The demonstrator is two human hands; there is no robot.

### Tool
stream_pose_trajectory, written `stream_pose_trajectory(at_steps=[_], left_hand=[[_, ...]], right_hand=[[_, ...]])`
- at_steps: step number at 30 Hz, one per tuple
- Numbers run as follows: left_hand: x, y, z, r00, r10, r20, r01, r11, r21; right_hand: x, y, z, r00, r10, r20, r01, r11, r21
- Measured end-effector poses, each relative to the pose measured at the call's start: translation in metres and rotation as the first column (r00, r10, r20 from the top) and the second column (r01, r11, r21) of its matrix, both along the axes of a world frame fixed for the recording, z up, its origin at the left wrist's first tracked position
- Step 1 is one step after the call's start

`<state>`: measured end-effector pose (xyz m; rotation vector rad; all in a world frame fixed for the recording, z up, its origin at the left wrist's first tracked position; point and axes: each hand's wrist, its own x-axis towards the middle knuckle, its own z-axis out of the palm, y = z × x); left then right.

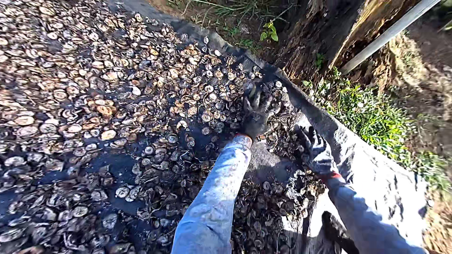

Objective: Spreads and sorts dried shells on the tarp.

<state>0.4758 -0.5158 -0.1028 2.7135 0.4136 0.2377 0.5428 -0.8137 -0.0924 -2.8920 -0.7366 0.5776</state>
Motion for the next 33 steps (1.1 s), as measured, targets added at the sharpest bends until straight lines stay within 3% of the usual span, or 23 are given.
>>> stream_pose_trajectory(at_steps=[1,2,4,7,8,10,13,15,18,21,22,24,25,27,29,33], left_hand=[[-0.009,0.006,-0.002,0.997,0.074,-0.010,-0.073,0.997,0.025],[-0.023,0.011,0.000,0.991,0.128,-0.044,-0.126,0.991,0.038],[-0.067,0.014,0.014,0.986,0.140,-0.095,-0.142,0.990,-0.016],[-0.127,0.006,0.033,0.980,0.179,-0.082,-0.188,0.975,-0.115],[-0.132,0.000,0.036,0.966,0.235,-0.105,-0.247,0.961,-0.126],[-0.128,-0.015,0.046,0.943,0.309,-0.125,-0.327,0.930,-0.170],[-0.103,-0.044,0.062,0.937,0.350,0.020,-0.329,0.897,-0.297],[-0.084,-0.059,0.067,0.919,0.377,0.112,-0.310,0.869,-0.386],[-0.049,-0.068,0.067,0.957,0.273,0.096,-0.231,0.921,-0.315],[-0.028,-0.091,0.049,0.988,0.113,-0.109,-0.131,0.976,-0.177],[-0.032,-0.105,0.050,0.964,0.071,-0.258,-0.129,0.968,-0.217],[-0.033,-0.114,0.067,0.799,0.000,-0.601,-0.236,0.919,-0.314],[-0.027,-0.111,0.068,0.775,-0.003,-0.632,-0.281,0.894,-0.350],[-0.010,-0.105,0.053,0.912,-0.004,-0.410,-0.126,0.949,-0.290],[0.015,-0.095,0.006,0.988,-0.068,-0.136,0.062,0.997,-0.050],[0.015,-0.101,-0.023,0.996,-0.062,-0.065,0.074,0.978,0.194]], right_hand=[[0.016,0.021,-0.002,0.992,0.020,0.122,-0.024,0.999,0.030],[0.023,0.032,0.003,0.992,-0.002,0.125,-0.002,0.999,0.036],[0.010,0.034,0.020,0.995,-0.096,0.000,0.096,0.994,-0.050],[-0.029,0.016,0.028,0.985,-0.157,-0.075,0.155,0.987,-0.033],[-0.032,0.013,0.028,0.957,-0.197,-0.212,0.199,0.980,-0.012],[-0.017,0.033,0.035,0.921,-0.201,-0.333,0.243,0.966,0.088],[0.024,0.081,0.039,0.992,-0.111,-0.059,0.123,0.961,0.247],[0.042,0.101,0.055,0.996,-0.085,-0.009,0.085,0.968,0.238],[0.067,0.106,0.059,1.000,-0.014,-0.016,0.017,0.965,0.263],[0.084,0.076,0.054,0.999,0.015,-0.036,-0.007,0.978,0.210],[0.081,0.059,0.058,0.998,-0.006,-0.068,0.020,0.978,0.206],[0.074,0.027,0.050,0.997,-0.078,0.024,0.066,0.943,0.327],[0.077,0.020,0.056,0.997,-0.083,0.000,0.078,0.933,0.351],[0.111,0.028,0.061,0.998,-0.065,-0.003,0.062,0.939,0.339],[0.159,0.044,0.054,0.993,-0.038,-0.110,0.074,0.934,0.350],[0.241,0.059,0.004,0.927,0.156,-0.340,0.013,0.895,0.446]])
